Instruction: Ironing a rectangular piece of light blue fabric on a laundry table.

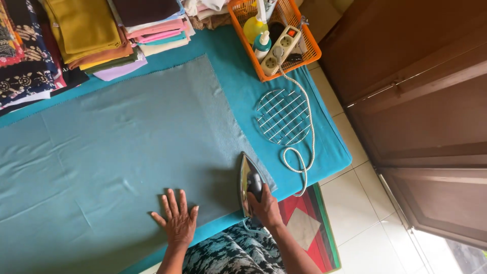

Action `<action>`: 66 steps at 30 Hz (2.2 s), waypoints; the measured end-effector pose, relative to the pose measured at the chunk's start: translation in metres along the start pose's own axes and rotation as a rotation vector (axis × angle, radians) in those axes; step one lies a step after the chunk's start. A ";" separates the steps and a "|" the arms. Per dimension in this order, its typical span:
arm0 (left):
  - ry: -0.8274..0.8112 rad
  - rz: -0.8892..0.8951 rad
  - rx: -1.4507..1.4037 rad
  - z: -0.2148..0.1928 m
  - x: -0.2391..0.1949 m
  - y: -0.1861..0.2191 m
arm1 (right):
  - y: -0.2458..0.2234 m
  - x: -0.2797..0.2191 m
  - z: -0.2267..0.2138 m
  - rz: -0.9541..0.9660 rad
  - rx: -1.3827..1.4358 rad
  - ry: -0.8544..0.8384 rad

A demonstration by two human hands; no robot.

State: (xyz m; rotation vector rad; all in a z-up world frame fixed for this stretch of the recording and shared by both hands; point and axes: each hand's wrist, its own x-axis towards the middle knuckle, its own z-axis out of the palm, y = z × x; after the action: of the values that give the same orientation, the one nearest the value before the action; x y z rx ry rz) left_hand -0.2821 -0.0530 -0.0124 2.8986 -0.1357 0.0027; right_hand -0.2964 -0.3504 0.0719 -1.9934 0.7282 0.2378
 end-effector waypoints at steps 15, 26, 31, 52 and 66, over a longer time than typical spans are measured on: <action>-0.199 -0.095 -0.060 -0.014 0.006 -0.003 | 0.053 0.004 -0.105 0.101 -0.132 -0.051; 0.558 -0.982 -0.296 -0.040 -0.105 -0.068 | -0.117 0.017 -0.101 -0.200 -0.258 -0.159; 0.447 -1.135 -0.489 -0.044 -0.114 -0.073 | -0.155 0.022 -0.007 -0.349 -0.367 -0.524; 0.688 -1.658 -0.762 -0.009 -0.129 -0.178 | -0.164 -0.015 0.142 -0.347 -0.664 -0.923; 0.619 -1.754 -0.845 -0.015 -0.133 -0.196 | -0.157 -0.047 0.180 -0.409 -0.874 -1.159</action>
State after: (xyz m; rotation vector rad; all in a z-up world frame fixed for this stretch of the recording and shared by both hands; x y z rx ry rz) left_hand -0.3958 0.1528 -0.0459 1.2735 1.8318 0.3819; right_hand -0.2196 -0.1234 0.1141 -2.2097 -0.6329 1.4807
